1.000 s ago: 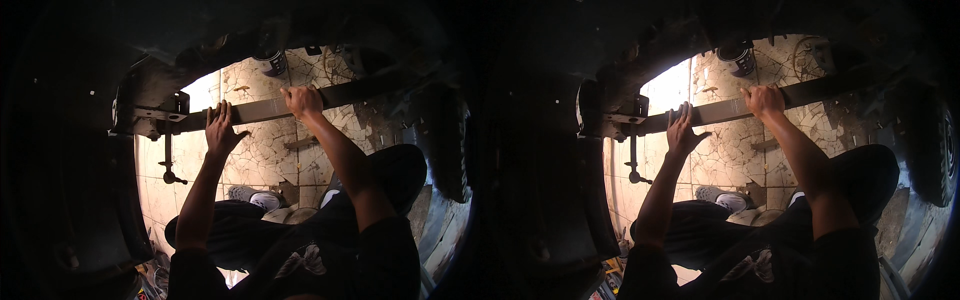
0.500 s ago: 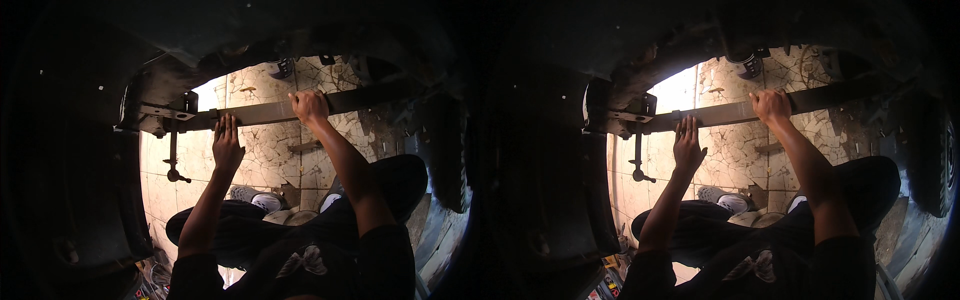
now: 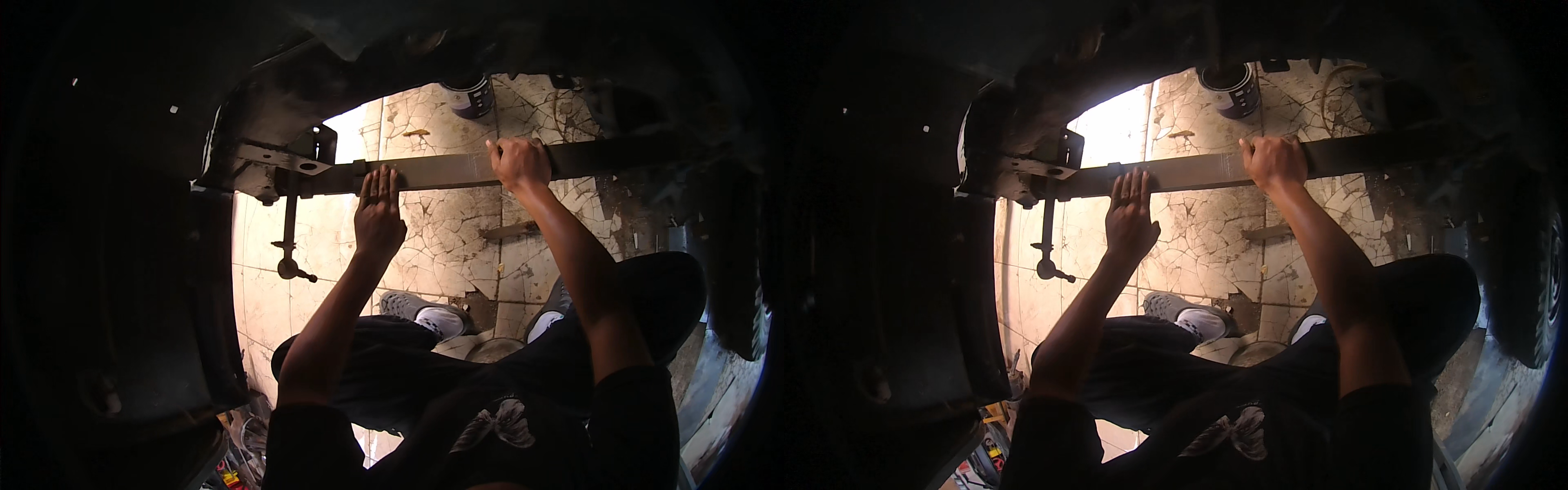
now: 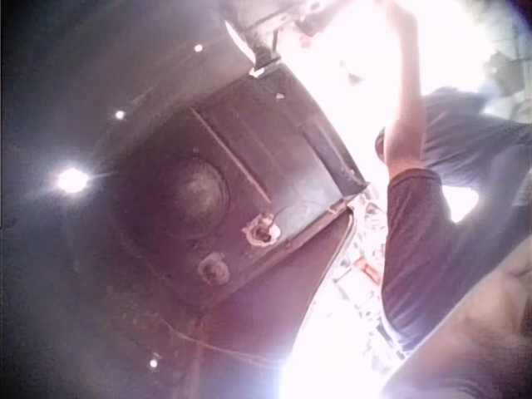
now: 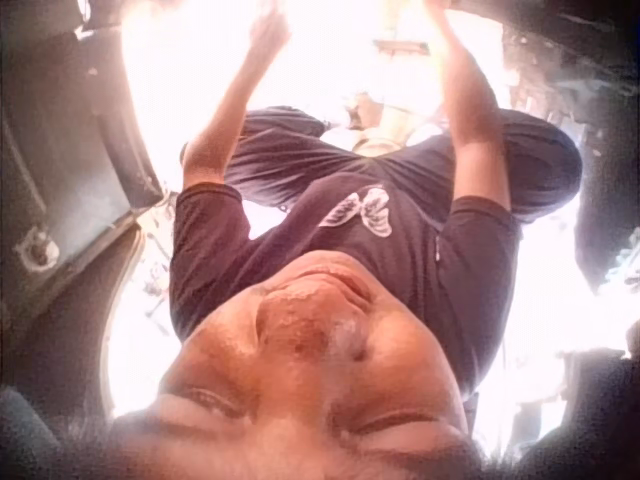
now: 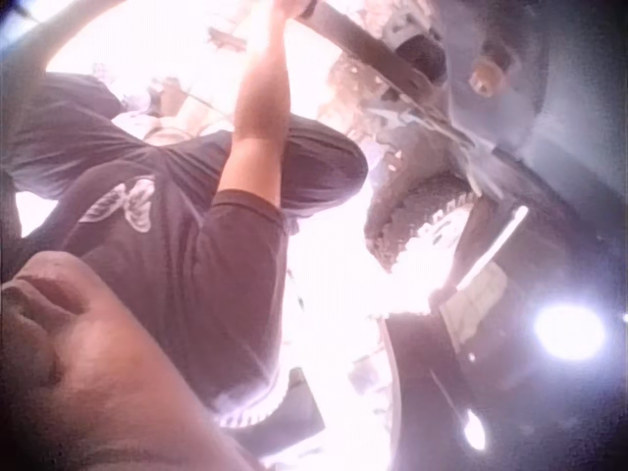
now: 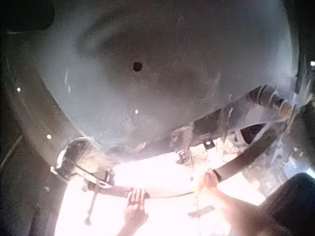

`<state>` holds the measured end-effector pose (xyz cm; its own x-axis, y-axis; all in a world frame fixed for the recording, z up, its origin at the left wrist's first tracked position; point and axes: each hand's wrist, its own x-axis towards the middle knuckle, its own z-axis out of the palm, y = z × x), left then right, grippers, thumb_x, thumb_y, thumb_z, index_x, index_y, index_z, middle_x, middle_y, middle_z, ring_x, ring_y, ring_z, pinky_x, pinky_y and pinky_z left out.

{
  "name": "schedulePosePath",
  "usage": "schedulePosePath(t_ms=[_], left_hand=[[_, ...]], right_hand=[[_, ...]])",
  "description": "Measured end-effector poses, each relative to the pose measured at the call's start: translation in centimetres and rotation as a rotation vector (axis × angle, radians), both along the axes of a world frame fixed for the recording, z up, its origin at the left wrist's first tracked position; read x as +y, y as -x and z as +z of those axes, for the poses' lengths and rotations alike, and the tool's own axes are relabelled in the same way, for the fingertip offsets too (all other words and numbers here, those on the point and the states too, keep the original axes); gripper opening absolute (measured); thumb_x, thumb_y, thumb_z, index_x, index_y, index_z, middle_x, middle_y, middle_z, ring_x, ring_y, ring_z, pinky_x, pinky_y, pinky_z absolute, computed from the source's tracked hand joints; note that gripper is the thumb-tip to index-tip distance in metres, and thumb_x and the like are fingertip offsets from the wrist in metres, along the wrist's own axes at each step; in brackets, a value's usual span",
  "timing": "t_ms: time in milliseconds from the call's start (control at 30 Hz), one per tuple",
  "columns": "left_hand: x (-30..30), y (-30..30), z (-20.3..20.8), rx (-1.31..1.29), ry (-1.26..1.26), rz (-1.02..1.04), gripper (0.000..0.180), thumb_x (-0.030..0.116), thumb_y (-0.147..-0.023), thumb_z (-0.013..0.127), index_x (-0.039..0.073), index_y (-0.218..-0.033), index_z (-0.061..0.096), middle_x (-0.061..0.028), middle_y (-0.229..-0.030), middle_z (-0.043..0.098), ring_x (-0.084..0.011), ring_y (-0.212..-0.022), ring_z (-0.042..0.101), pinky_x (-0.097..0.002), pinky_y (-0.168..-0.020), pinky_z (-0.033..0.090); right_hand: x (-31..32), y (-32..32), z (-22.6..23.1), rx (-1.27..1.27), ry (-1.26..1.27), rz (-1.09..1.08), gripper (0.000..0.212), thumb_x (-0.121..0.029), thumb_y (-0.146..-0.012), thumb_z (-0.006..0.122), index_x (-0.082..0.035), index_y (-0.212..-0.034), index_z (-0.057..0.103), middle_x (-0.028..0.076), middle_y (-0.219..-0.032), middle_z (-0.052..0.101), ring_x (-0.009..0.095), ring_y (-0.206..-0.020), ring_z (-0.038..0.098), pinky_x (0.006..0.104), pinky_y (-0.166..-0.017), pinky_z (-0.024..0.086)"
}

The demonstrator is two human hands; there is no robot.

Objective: The person sits on the floor under a vehicle and scrubs a metal undercarriage beam with a wire brush. They repeatedly dip the brush into a container and scrub the same section of the beam.

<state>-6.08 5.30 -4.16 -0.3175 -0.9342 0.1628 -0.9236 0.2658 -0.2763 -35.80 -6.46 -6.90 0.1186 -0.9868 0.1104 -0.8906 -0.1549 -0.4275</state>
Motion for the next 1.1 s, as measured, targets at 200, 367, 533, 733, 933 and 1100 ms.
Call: schedulePosePath(t_ms=[200,367,533,733,933,1100], left_hand=[[-3.5,-1.3,-0.4,0.026,0.109,-0.003,0.089,0.003,-0.074,0.067,-0.011,-0.157,0.038,-0.0305,-0.159,0.047,-0.0414,-0.152,0.042,-0.0487,-0.133,0.025],[0.0,0.5,-0.2,0.067,0.000,0.030,0.096,0.009,-0.074,0.073,-0.009,-0.160,0.034,-0.0286,-0.166,0.039,-0.0394,-0.156,0.037,-0.0476,-0.134,0.022],[-3.9,-0.4,0.8,0.056,0.011,0.073,0.102,0.021,-0.079,0.082,-0.007,-0.162,0.031,-0.0276,-0.167,0.037,-0.0391,-0.156,0.037,-0.0473,-0.134,0.021],[-0.6,2.6,0.8,0.090,-0.054,0.079,0.108,0.034,-0.081,0.084,-0.014,-0.160,0.029,-0.0335,-0.166,0.035,-0.0421,-0.156,0.037,-0.0459,-0.134,0.022],[-2.4,1.8,0.8,0.088,-0.071,0.105,0.105,0.032,-0.082,0.081,-0.014,-0.160,0.029,-0.0341,-0.167,0.033,-0.0420,-0.157,0.034,-0.0470,-0.134,0.021],[-3.7,3.9,1.1,0.090,-0.036,0.170,0.085,0.011,-0.085,0.059,-0.020,-0.158,0.029,-0.0395,-0.165,0.033,-0.0445,-0.158,0.034,-0.0459,-0.134,0.017]], right_hand=[[0.2,-0.5,0.2,0.015,0.042,0.023,0.049,-0.044,-0.109,0.052,-0.007,-0.090,0.079,0.017,-0.088,0.077,0.036,-0.089,0.075,0.0485,-0.094,0.054],[0.2,0.3,0.3,0.013,0.031,0.014,0.048,-0.043,-0.109,0.052,-0.008,-0.092,0.079,0.017,-0.092,0.078,0.037,-0.090,0.075,0.0479,-0.094,0.054],[0.2,-0.3,0.7,0.005,-0.007,0.031,0.048,-0.044,-0.109,0.052,-0.007,-0.093,0.079,0.017,-0.093,0.078,0.037,-0.091,0.075,0.0486,-0.094,0.054],[-0.1,0.2,-0.3,0.024,0.028,0.024,0.050,-0.044,-0.109,0.051,-0.007,-0.092,0.079,0.017,-0.092,0.078,0.036,-0.092,0.076,0.0479,-0.093,0.055],[0.4,-0.4,0.4,0.051,-0.033,0.009,0.047,-0.043,-0.108,0.053,-0.007,-0.093,0.079,0.017,-0.092,0.078,0.035,-0.091,0.076,0.0478,-0.094,0.054],[0.0,0.2,-0.4,0.010,0.071,0.029,0.047,-0.043,-0.108,0.054,-0.007,-0.092,0.079,0.018,-0.092,0.078,0.035,-0.092,0.076,0.0468,-0.093,0.055]])
